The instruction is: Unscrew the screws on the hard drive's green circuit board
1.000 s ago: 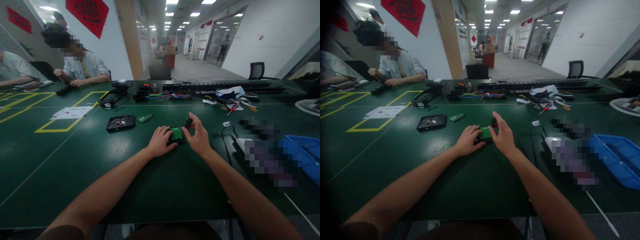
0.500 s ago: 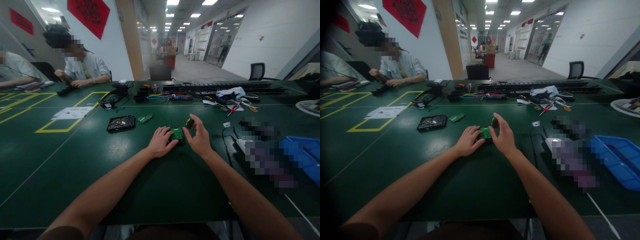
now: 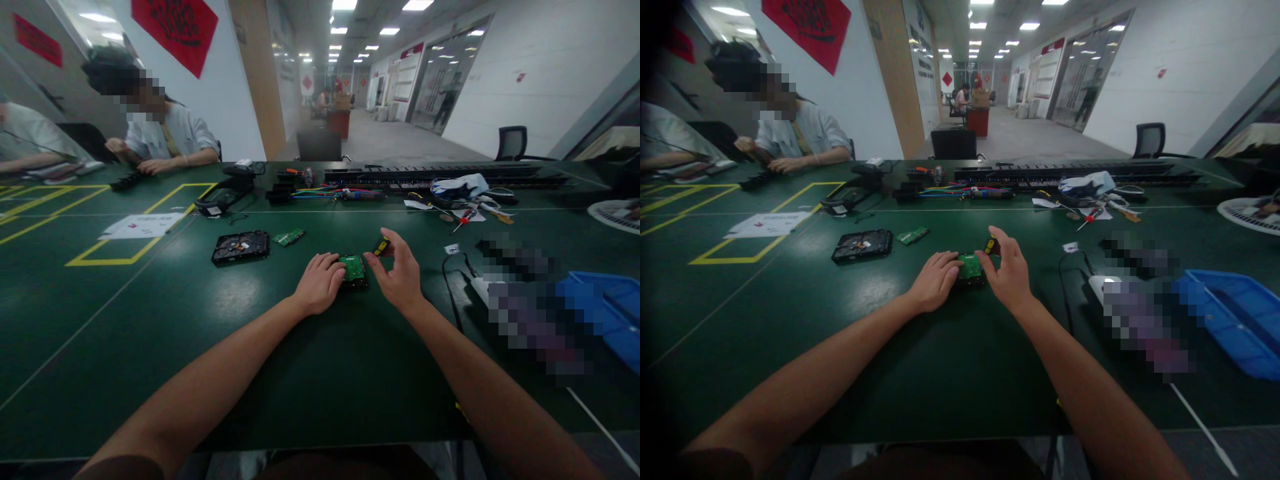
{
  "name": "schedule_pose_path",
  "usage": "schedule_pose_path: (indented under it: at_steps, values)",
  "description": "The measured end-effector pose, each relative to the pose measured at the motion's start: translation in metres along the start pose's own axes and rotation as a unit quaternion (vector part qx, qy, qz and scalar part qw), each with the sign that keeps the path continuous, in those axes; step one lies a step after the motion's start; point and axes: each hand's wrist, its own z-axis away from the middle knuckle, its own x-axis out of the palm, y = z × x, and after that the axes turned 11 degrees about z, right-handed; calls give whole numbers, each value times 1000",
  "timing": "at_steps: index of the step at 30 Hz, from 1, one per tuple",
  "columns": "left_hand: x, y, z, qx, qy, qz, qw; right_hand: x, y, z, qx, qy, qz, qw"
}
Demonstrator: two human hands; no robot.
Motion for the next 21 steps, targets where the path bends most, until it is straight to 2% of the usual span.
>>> schedule_pose_path:
  at_steps: [14, 21]
  values:
    - [2, -5, 0, 23, -7, -18, 1000, 2, -4, 2, 3, -24, -29, 999]
    - [2, -5, 0, 19, -5, -16, 1000, -1, -6, -1, -12, -25, -3, 1000]
